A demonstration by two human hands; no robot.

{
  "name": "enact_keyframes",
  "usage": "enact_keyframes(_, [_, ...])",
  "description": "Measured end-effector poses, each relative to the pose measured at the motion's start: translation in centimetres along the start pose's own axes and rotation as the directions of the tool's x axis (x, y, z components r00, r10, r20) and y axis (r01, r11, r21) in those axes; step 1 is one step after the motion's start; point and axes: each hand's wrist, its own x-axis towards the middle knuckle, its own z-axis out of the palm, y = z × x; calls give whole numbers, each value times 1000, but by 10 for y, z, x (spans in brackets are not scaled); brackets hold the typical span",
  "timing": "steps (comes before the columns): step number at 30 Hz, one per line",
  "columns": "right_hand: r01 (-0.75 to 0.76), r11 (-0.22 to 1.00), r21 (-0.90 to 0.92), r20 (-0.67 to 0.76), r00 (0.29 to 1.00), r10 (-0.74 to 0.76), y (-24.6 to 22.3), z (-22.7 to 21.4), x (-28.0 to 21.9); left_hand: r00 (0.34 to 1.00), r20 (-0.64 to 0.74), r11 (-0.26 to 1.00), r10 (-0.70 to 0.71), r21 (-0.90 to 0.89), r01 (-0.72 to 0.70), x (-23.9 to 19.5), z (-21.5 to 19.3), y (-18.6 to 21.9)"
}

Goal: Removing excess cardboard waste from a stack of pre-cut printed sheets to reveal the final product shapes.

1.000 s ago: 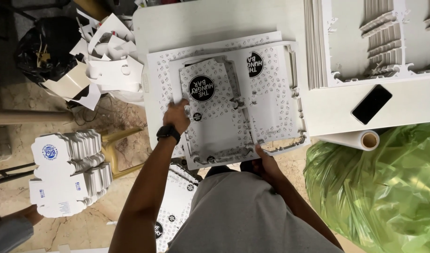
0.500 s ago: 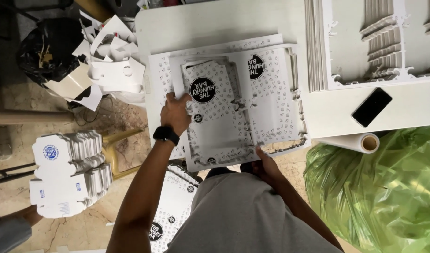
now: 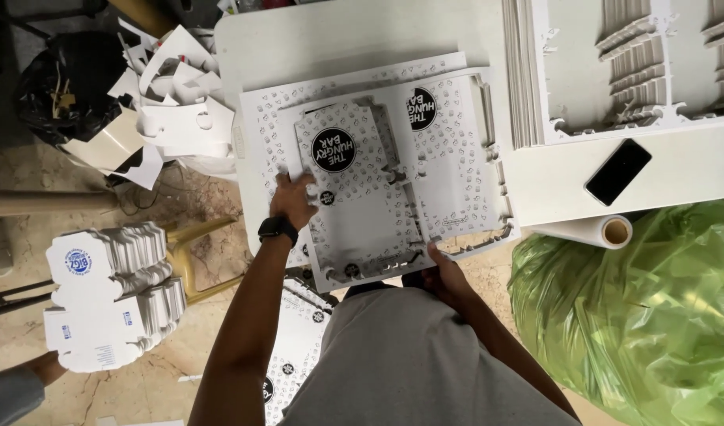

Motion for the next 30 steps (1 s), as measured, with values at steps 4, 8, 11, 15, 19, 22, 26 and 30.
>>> enact_keyframes(4, [-21, 1000, -14, 19, 1000, 22, 13, -12, 24, 988, 97, 993, -118, 19, 117, -4, -14, 8])
enact_keyframes(8, [-59, 998, -7, 101, 993, 60, 28, -41, 28, 969, 180, 984, -172, 79, 160, -17, -31, 24])
enact_keyframes(11, [4, 943, -334, 100, 995, 31, -8, -62, 11, 971, 191, 990, -141, 44, 135, -10, -44, 27])
enact_keyframes(15, [241, 680, -693, 103, 966, -238, -60, -117, 46, 972, 177, 985, -153, 112, 134, -12, -32, 13])
enact_keyframes(19, [339, -149, -929, 331, 577, -747, -138, -160, 148, 967, 130, 956, -219, 226, 186, 4, -10, -4])
enact_keyframes(22, [80, -587, -805, 502, 619, -604, -213, -86, 93, 989, 102, 953, -112, 293, 77, -13, -47, 25])
enact_keyframes(26, [362, -155, -919, 386, 751, -536, -212, -93, 156, 990, 137, 944, -26, 329, -21, -61, -102, 110])
enact_keyframes(30, [297, 399, -867, 95, 886, -454, -260, -58, 101, 979, -62, 855, -193, 478, 199, -84, -131, 222])
